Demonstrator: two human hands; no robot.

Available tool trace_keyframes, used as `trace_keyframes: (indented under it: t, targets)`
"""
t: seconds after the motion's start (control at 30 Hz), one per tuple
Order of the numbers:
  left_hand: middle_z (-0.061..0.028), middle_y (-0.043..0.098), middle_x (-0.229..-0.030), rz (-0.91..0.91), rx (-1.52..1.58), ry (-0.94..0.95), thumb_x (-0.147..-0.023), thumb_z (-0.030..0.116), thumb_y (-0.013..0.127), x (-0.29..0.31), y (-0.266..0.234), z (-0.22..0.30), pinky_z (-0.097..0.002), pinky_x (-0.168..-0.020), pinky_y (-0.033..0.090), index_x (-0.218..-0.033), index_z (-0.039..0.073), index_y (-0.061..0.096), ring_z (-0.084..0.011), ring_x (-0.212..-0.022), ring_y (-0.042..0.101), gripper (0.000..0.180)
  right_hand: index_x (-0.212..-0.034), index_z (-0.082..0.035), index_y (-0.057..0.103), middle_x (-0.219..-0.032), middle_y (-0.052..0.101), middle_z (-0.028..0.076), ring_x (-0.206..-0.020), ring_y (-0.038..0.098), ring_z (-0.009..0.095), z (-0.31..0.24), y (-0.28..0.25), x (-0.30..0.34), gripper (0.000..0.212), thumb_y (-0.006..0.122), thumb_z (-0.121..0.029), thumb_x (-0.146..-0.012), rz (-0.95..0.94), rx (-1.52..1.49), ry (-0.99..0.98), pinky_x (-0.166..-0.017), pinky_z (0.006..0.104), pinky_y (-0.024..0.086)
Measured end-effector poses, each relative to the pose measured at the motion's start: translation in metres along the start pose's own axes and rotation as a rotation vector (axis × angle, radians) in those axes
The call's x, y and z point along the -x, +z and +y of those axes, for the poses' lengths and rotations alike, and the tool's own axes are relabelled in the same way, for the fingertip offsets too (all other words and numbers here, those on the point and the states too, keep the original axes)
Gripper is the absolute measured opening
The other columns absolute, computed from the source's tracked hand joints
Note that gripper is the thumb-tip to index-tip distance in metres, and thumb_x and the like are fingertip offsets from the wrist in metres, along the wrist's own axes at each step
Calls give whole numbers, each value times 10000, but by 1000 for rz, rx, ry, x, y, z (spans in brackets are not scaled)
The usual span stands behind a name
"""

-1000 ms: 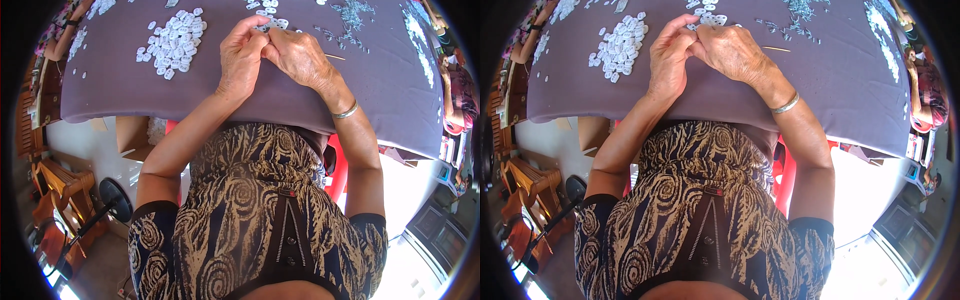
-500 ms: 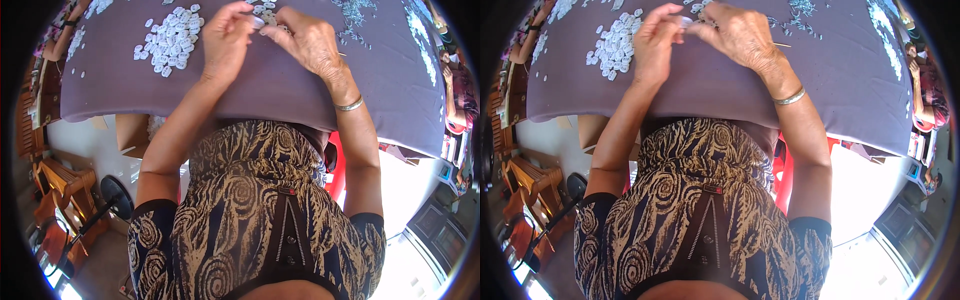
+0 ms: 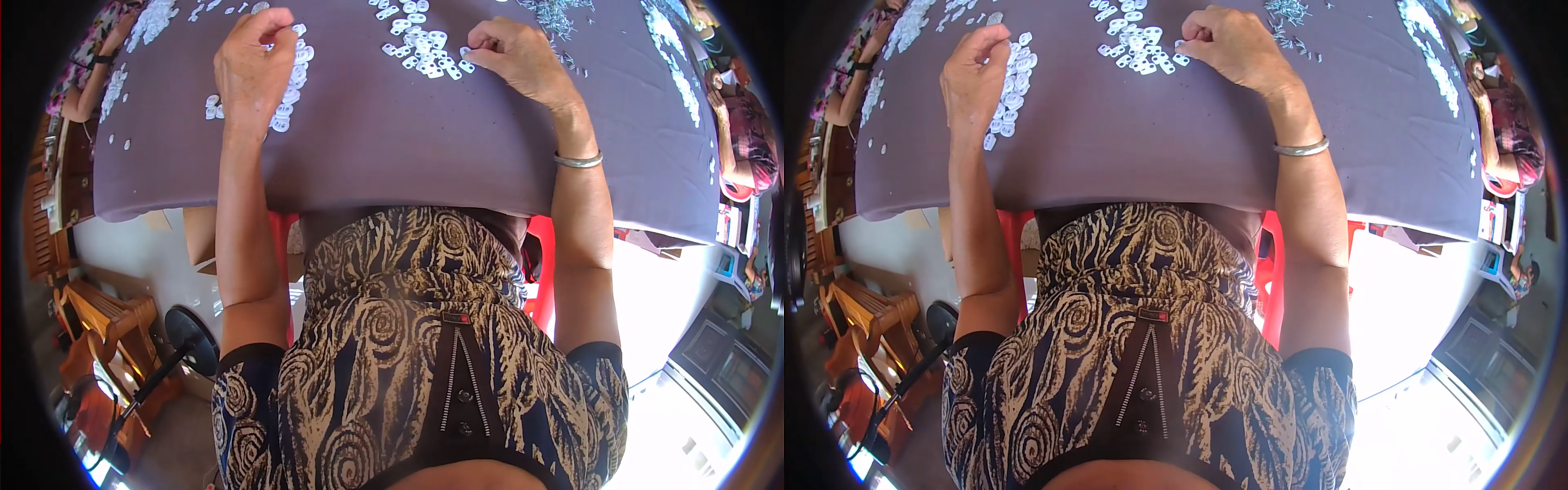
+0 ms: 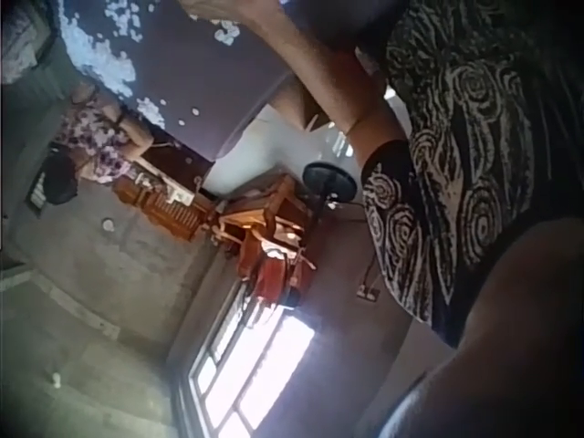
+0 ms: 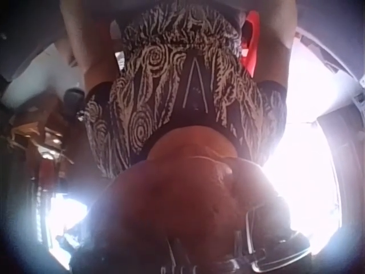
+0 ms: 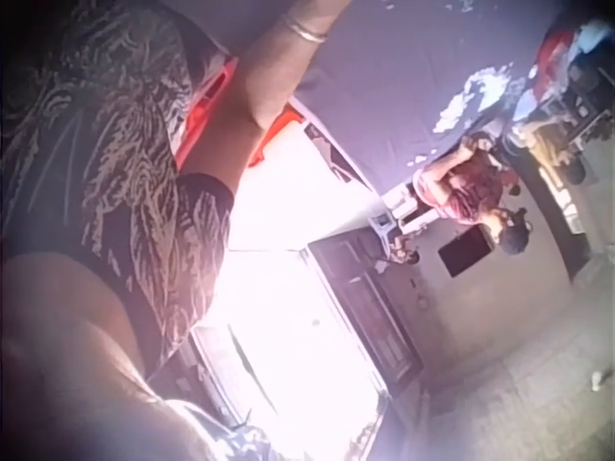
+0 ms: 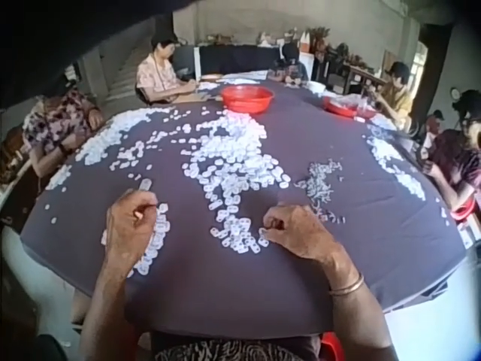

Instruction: The person assembles plastic cord locks by hand, repeatedly picking up individual plastic components and pressing them together on the table.

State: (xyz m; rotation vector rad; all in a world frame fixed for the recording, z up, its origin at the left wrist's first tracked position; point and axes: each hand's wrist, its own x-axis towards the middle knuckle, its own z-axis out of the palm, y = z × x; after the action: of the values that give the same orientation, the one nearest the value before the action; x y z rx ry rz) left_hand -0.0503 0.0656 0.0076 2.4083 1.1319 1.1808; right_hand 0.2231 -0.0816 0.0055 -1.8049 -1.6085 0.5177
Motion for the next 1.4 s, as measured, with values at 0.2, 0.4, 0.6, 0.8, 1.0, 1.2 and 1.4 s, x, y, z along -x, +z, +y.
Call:
trace_keyframes:
  t: [0.2, 0.4, 0.6, 0.8, 1.0, 1.2, 1.4]
  targets:
    - [-42, 683, -830, -168, 525, -85, -828, 58, 650, 23, 33, 36, -268, -678, 499, -930, 64, 679, -117, -746, 638, 106, -896, -15, 656, -741, 625, 58, -634, 551, 112, -3, 25, -4, 131, 696, -115, -822, 70, 203, -183, -607, 277, 472]
    - [-32, 688, -857, -248, 729, -127, -857, 44, 661, 37, 43, 60, -230, -675, 496, -979, 20, 670, -80, -743, 614, 125, -889, -6, 654, -662, 580, -8, -606, 500, 71, -17, 16, 1, 121, 678, -116, -844, 45, -110, -55, -566, 249, 428]
    - [-37, 686, -839, -336, 632, -151, -859, 49, 658, 33, 38, 57, -226, -681, 496, -994, 8, 665, -70, -744, 603, 141, -881, -18, 671, -667, 605, -8, -611, 515, 70, -21, 18, 5, 104, 654, -114, -846, -193, -93, -57, -560, 246, 429]
    - [-32, 677, -815, -359, 583, -141, -865, 64, 649, 34, 36, 54, -217, -662, 486, -986, 1, 664, -63, -720, 590, 138, -835, -32, 694, -668, 646, 45, -594, 581, 109, -29, 22, 5, 129, 719, -154, -800, -230, 29, -122, -567, 276, 468]
    - [-25, 666, -787, -348, 608, -142, -874, 101, 666, 33, 37, 47, -206, -639, 472, -983, 1, 665, -59, -697, 579, 149, -898, -44, 688, -653, 643, 41, -581, 576, 93, -2, 3, -4, 140, 722, -154, -818, 399, 33, -41, -559, 247, 469]
    - [-18, 635, -716, -331, 672, -257, -910, 212, 651, 31, 31, 62, -206, -548, 446, -946, 14, 672, -61, -585, 563, 203, -933, -65, 683, -861, 680, 30, -725, 619, 138, 32, -24, -5, 119, 647, -142, -850, 386, 244, 36, -695, 280, 500]
    - [8, 532, -545, -372, 698, -371, -949, 353, 586, 29, 20, 70, -207, -451, 370, -745, 31, 636, -42, -477, 489, 384, -891, -42, 666, -796, 633, 49, -682, 599, 184, 29, -20, -4, 111, 659, -132, -828, 178, 219, -31, -663, 298, 488]
